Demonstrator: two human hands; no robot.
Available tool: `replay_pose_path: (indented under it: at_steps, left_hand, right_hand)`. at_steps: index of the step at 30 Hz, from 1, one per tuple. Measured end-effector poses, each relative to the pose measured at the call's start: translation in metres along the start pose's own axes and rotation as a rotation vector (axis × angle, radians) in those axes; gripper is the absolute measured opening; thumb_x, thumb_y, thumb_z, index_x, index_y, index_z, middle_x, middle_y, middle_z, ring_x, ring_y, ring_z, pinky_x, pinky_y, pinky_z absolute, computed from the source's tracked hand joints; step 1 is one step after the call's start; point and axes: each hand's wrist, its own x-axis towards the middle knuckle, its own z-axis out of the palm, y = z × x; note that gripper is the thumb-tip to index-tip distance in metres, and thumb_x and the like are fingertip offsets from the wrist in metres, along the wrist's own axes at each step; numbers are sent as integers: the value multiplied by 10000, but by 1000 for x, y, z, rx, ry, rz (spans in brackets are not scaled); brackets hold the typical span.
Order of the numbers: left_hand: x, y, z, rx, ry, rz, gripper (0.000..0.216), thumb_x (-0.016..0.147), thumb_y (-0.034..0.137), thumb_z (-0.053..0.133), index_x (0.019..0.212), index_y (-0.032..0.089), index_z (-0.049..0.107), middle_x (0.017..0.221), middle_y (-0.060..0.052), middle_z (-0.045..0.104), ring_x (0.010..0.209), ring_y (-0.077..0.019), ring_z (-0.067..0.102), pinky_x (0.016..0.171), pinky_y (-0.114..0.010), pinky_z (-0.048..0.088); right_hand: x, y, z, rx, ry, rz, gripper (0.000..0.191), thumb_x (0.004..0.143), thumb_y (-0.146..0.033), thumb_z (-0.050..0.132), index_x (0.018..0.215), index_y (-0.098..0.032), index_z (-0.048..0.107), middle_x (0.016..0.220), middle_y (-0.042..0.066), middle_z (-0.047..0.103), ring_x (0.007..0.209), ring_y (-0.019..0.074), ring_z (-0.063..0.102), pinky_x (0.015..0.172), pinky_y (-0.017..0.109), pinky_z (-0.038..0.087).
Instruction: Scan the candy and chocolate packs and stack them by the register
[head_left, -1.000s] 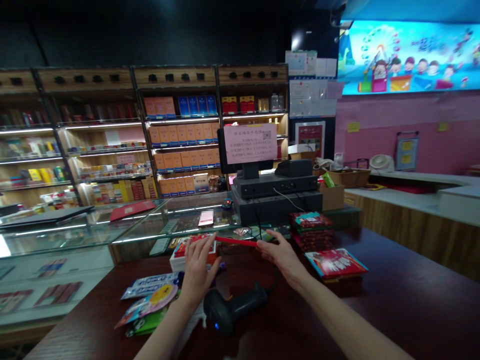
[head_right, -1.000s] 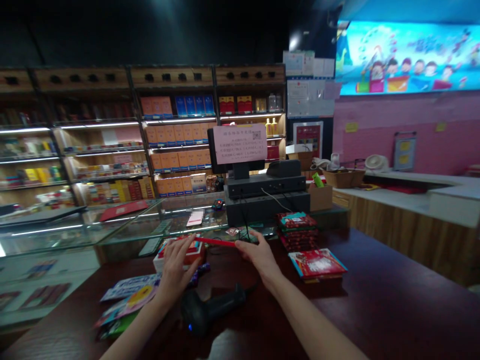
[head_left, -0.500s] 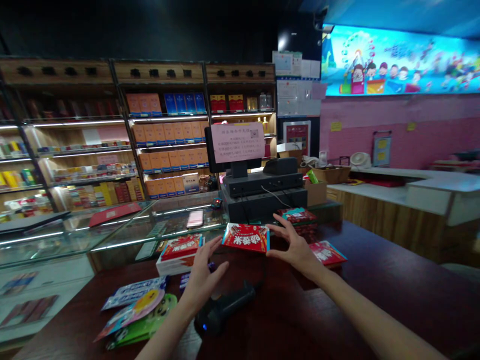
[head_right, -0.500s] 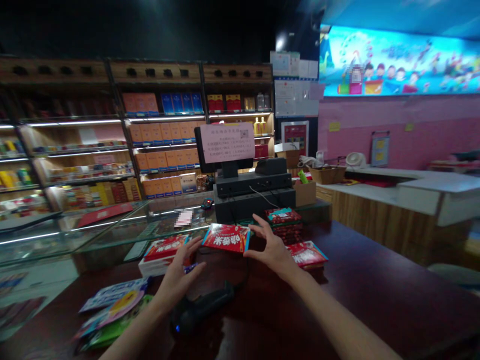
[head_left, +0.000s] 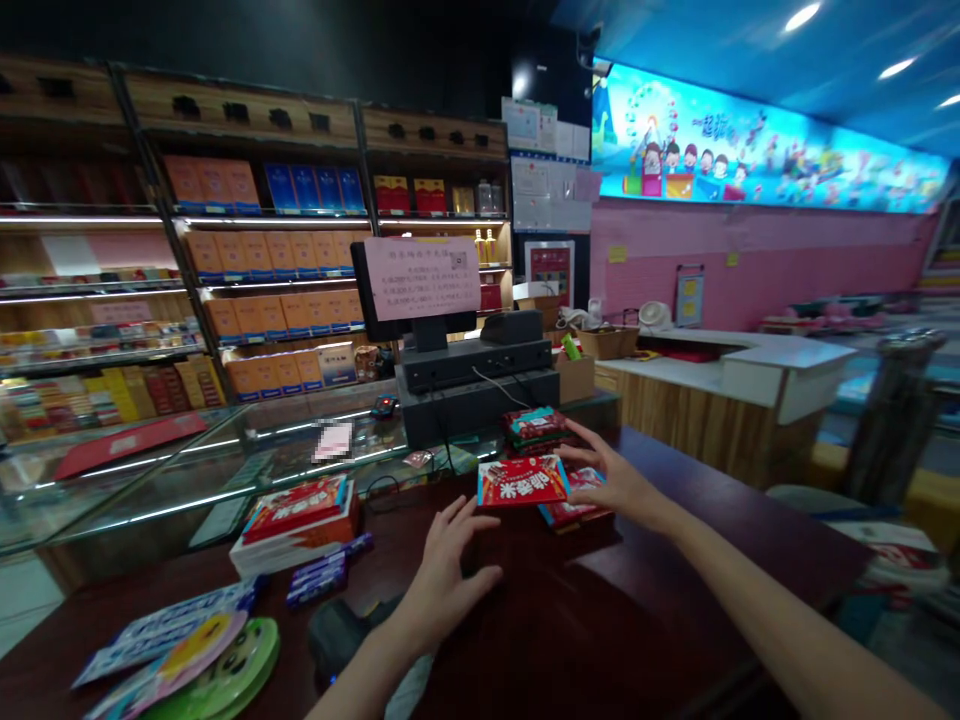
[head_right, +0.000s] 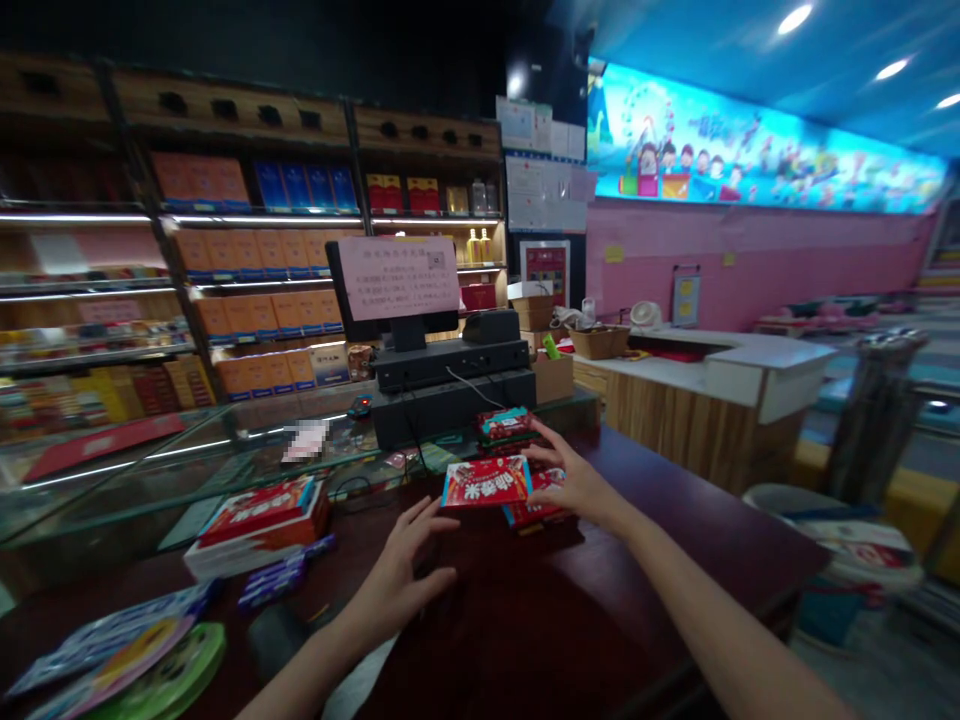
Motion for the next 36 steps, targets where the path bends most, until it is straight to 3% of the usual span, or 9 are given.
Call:
replay_pose_path:
  at_steps: [6,11,14,16,18,20,32,36]
  left_hand:
    - [19,19,32,-20,-60,-7,421,723,162,680,1128,258,626,1548,-54,411,1503,-300,192,1204,-553,207]
    - [28,25,54,-51,-100,3,394,712,173,687,1091,247,607,1558,-52,392,1511,-297,164,1210,-537,201]
    - [31,25,63,-56,-128,-35,610,716,199,676,1302,262,519,1587,-61,336,1519,-289,131,1224,-543,163]
    - [32,24,69,-41,-147,-79,825,717,219,671,1475,255,347,1612,-74,275,1525,-281,105,1236,-544,118]
    - [33,23,74,-12,-153,-103,964,714,233,666,1551,228,188,1634,-85,213,1528,-275,91,1247,-531,75]
    - [33,21,78,10,-146,-103,1014,707,231,659,1568,209,123,1647,-83,168,1528,-273,90,1252,-521,58]
    - [29,24,91,12,-125,-66,1011,705,213,636,1570,246,113,1656,-49,121,1526,-285,108,1247,-560,64]
    - [31,25,94,12,-137,-83,1012,705,222,646,1569,248,119,1657,-50,114,1525,-300,105,1241,-578,51]
  right_hand:
    - [-10,15,-35,41,-19,108,1225,635,-455,869,1574,-207,123,1370,173,617,1454,315,336,1192,577,226]
    - [-14,38,-55,7,-66,156,1255,614,-484,866,1579,-213,111,1375,177,610,1462,321,315,1174,586,255]
    - [-13,49,-62,12,-99,180,1255,622,-474,860,1583,-212,96,1393,176,595,1467,317,305,1173,574,263]
    - [-12,53,-64,16,-126,192,1240,636,-458,855,1584,-214,93,1411,172,580,1472,305,299,1185,560,246]
    - [-10,56,-66,24,-148,201,1227,645,-452,849,1584,-214,96,1425,171,566,1473,300,297,1188,554,240]
    - [-9,58,-68,29,-164,204,1224,644,-451,847,1584,-207,103,1430,173,561,1473,300,298,1188,549,238]
    - [-7,89,-79,63,-247,189,1186,672,-408,842,1583,-231,103,1501,133,489,1460,281,332,1214,508,188]
    - [-6,86,-81,139,-262,224,1180,662,-418,839,1580,-260,114,1518,115,469,1416,286,414,1194,505,255]
